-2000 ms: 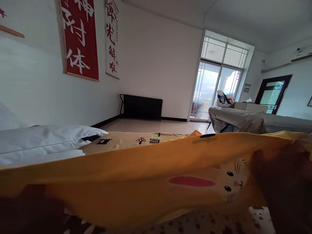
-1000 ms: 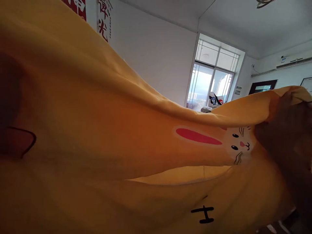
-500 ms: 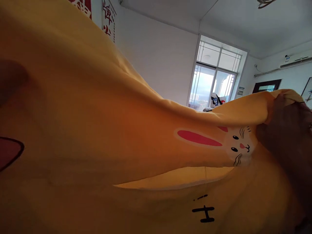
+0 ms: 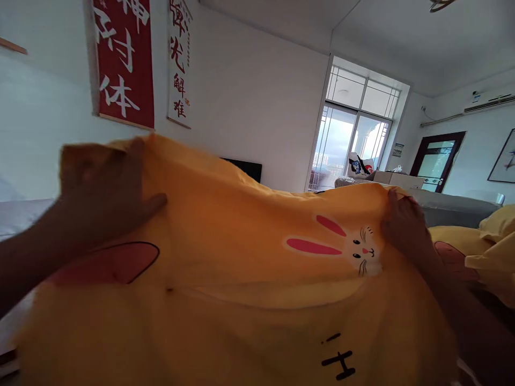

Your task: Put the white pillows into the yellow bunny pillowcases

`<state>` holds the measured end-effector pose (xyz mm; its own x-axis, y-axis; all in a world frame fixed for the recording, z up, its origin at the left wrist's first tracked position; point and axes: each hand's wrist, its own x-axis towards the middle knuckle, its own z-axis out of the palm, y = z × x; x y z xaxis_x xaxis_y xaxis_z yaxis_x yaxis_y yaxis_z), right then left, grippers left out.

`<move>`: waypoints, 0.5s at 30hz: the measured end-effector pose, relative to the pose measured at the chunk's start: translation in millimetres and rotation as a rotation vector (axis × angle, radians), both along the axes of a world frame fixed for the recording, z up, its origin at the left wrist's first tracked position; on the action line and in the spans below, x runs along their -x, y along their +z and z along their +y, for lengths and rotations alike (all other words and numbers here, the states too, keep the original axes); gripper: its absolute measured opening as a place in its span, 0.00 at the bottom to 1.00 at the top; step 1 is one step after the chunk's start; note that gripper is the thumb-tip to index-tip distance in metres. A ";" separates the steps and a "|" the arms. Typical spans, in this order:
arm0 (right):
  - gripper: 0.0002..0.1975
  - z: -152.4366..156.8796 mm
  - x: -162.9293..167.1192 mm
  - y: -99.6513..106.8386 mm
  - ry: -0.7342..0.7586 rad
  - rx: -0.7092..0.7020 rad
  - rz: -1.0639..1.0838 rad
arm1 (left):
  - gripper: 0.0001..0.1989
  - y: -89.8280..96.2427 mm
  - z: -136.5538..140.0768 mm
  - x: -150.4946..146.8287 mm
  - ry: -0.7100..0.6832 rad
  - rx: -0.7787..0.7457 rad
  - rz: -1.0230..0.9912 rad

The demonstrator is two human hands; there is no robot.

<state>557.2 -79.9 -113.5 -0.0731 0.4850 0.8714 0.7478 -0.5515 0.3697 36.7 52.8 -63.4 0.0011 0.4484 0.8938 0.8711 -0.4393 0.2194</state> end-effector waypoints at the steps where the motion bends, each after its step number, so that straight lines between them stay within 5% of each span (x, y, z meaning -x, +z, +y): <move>1: 0.34 -0.4 -3.9 2.2 0.012 0.014 0.010 | 0.44 2.9 -2.6 -3.3 0.077 0.014 0.149; 6: 0.34 8.5 -21.0 -10.1 0.067 0.095 0.039 | 0.38 -10.4 -0.5 -7.6 0.207 0.163 0.440; 15: 0.34 78.5 -52.5 -95.7 0.098 0.262 0.206 | 0.31 -80.0 81.7 -45.1 0.026 0.349 0.555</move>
<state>609.7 -1.4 -209.2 0.0337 0.6939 0.7193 0.8661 -0.3795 0.3255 81.8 134.5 -143.5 0.4054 0.7178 0.5660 0.9053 -0.4010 -0.1399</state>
